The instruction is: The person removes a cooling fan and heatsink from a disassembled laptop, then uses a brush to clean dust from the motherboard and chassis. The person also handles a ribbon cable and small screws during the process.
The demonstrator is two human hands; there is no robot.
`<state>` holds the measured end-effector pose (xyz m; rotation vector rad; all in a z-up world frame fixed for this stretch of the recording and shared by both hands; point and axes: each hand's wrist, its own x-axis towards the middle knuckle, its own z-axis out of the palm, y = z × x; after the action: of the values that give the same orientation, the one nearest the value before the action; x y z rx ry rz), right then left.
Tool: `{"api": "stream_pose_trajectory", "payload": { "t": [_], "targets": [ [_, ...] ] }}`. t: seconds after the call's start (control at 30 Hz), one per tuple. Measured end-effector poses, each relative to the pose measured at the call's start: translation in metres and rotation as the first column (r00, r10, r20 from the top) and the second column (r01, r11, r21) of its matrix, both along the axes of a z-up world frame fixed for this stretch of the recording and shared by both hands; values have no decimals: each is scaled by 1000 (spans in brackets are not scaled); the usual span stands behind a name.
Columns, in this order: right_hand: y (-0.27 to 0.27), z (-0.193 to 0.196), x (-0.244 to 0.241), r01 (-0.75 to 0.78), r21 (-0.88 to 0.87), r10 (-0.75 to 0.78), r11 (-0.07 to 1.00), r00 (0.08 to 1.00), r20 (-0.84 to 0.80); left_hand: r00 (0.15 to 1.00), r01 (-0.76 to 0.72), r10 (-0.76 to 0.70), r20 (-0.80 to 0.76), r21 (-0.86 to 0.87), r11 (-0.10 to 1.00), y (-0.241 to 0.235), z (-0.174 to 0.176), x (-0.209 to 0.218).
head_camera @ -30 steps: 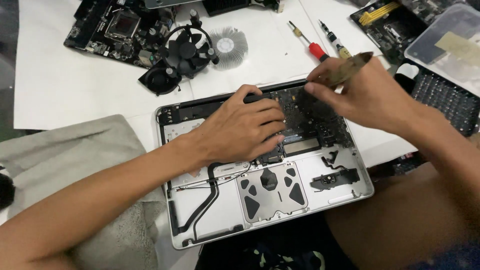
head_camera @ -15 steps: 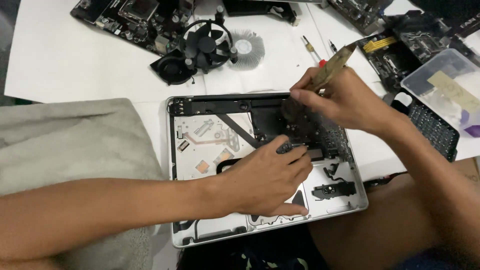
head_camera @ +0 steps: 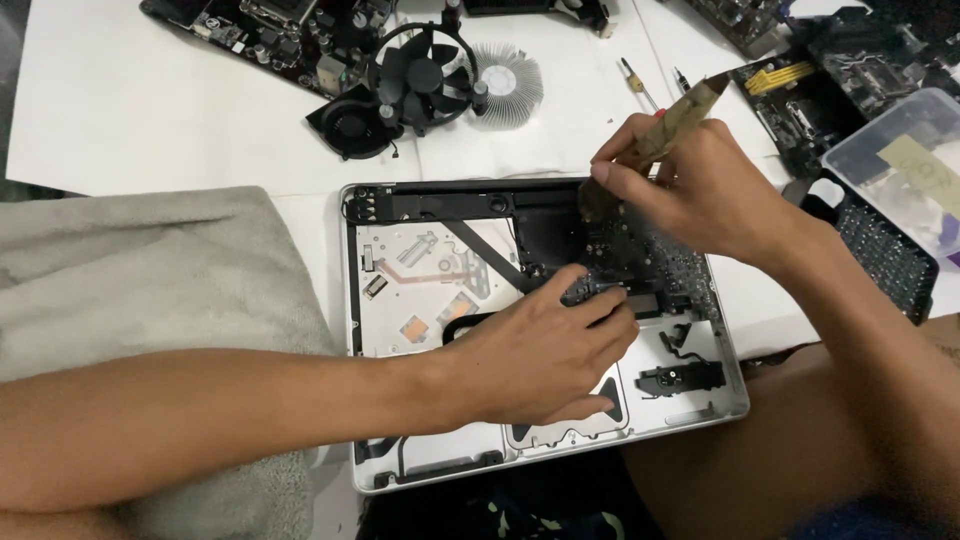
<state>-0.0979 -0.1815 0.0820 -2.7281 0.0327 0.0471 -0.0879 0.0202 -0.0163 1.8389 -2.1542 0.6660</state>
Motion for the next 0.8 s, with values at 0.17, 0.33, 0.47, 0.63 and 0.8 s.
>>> {"api": "stream_pose_trajectory", "payload": {
  "t": [0.17,0.33,0.47,0.63,0.8],
  "targets": [
    [-7,2,-6,55,27,-53,998,997,-52,992,43,-56,-110,-115,992,-4,4,6],
    [-23,1,-11,24,-38,-26,999,998,-58,896,40,-127,-425,-208,977,-14,29,54],
    [-17,12,-12,148,-42,-152,988,980,-129,905,-206,193,-379,6,979,-25,13,87],
    [-14,13,-11,141,-58,-148,988,977,-150,939,-224,251,-236,134,965,-28,3,91],
    [-19,14,-15,123,-67,-129,990,986,-108,955,-205,228,-190,131,970,-28,1,92]
  ]
}}
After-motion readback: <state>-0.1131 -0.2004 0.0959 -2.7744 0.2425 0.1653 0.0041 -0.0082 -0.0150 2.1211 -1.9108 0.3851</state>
